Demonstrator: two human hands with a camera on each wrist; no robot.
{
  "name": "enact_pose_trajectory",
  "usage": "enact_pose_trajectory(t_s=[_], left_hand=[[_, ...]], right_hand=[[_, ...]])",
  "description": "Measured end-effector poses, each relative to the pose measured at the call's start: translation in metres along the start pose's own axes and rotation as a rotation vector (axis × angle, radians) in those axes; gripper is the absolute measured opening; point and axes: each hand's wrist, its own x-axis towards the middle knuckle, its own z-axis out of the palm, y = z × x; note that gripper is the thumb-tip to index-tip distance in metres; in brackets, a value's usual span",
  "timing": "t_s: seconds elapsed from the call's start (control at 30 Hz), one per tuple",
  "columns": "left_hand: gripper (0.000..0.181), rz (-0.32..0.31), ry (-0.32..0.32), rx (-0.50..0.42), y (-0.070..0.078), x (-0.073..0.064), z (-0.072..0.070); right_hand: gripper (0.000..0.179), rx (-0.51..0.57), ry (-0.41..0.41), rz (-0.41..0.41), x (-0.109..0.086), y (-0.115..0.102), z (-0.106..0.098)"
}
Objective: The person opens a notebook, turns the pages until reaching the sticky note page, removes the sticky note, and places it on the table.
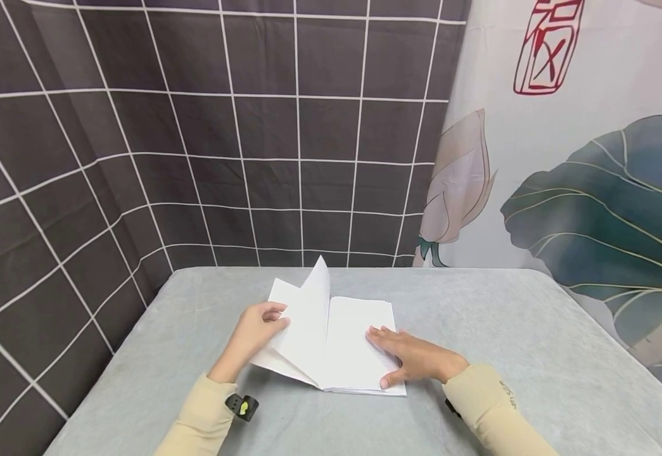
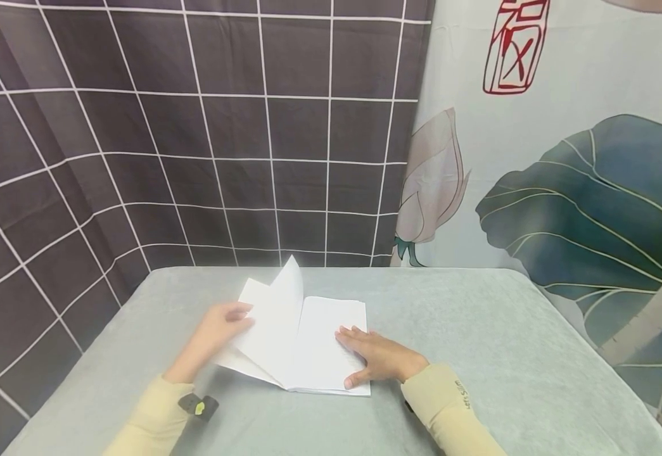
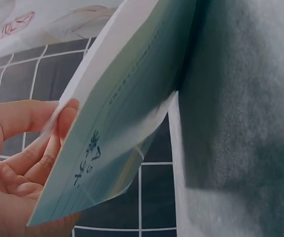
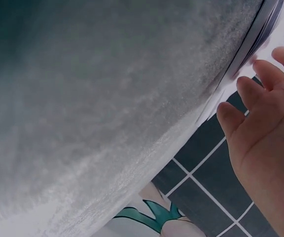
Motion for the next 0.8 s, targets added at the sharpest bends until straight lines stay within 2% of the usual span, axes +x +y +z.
enact_pose_trajectory(t_s=[0.3, 0.47, 0.6, 0.8], left_hand=[[0.033, -0.022, -0.001, -0.024, -0.009, 0.005, -0.005], [0.032, -0.064, -0.003, -0.024, -0.013, 0.005, -0.010], [0.034, -0.097, -0.015, -0.004, -0.017, 0.006, -0.014], [0.034, -0.104, -0.035, 0.057, -0.026, 0.009, -0.019]], right_hand=[[0.097, -0.025, -0.041, 0.008, -0.002, 0.003, -0.001], [0.096, -0.038, -0.064, 0.024, -0.002, 0.002, -0.002], [0.095, -0.029, -0.079, 0.033, -0.002, 0.002, -0.004], [0.095, -0.030, -0.090, 0.031, -0.002, 0.004, -0.006]])
